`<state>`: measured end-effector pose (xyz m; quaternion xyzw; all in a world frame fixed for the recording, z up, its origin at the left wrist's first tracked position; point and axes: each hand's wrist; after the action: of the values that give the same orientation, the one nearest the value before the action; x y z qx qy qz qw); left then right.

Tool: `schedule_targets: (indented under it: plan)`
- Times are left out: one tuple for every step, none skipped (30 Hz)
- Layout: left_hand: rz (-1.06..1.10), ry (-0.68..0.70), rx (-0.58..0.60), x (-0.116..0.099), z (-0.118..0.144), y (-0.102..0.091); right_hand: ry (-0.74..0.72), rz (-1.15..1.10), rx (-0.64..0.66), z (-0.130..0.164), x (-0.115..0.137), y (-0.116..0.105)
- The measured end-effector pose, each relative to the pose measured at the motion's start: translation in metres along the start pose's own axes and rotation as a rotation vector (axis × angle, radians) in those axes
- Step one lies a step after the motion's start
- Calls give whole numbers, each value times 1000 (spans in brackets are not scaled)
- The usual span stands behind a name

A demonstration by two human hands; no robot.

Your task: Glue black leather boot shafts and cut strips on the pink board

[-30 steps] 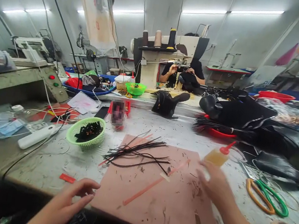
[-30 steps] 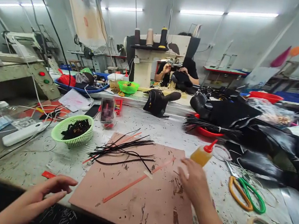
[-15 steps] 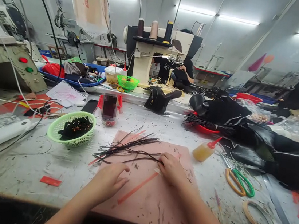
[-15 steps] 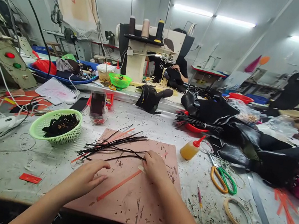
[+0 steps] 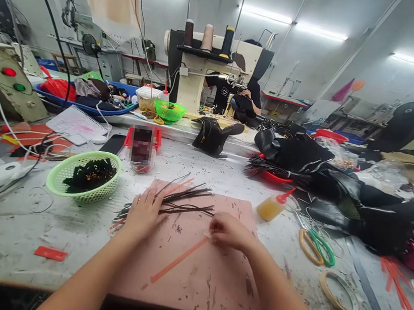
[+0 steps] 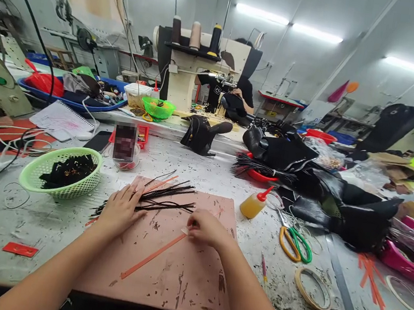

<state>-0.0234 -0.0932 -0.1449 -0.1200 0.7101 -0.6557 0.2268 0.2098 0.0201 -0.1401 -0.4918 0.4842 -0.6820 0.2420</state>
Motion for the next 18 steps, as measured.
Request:
schedule_targets:
  plan:
    - [8,19,6,-5,6,-1,-29,-16,39,2,2,-1]
    - [22,52,25,-11,14,-1,-45,-22,67,3,3,-2]
    - [38,95,58,-18,23,-1,-49,-22,91,3,5,-3]
    - [56,140,98,-25,33,-1,-46,-21,115,2,6,-4]
    - [74,181,140,-32,42,0,-41,-22,143,0,6,-5]
    - [88,211,178,-39,51,2,-35,-25,171,-2,6,-7]
    - [100,226,208,-45,58,4,-30,-29,198,-4,5,-9]
    - [108,231,229,-50,65,6,-24,-34,222,-7,5,-10]
    - [115,225,242,-55,69,9,-18,-39,241,-9,4,-11]
    - [122,215,250,-58,72,11,-16,-46,252,-10,3,-11]
    - [130,204,257,-60,74,13,-17,-55,255,-11,2,-10]
    - [140,194,265,-62,74,15,-23,-66,248,-12,1,-9]
    - [153,187,275,-64,73,16,-34,-79,232,-12,1,-7]
    - [168,181,287,-65,72,17,-49,-94,208,-12,1,-5]
    - [185,175,299,-66,70,18,-66,-111,177,-10,1,-2]
    - [205,166,312,-67,68,19,-82,-127,143,-8,2,0]
    - [227,154,328,-67,67,20,-98,-145,106,-5,3,1]
    - [252,140,346,-67,65,19,-114,-163,67,0,5,2]
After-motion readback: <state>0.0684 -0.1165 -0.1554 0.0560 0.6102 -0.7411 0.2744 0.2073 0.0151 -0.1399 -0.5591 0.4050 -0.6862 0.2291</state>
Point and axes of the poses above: each hand's wrist, its own z-axis away from the middle knuckle, its own y-axis out of the palm, x = y × z, and after that the axes turned 13 degrees about -y, right-handed
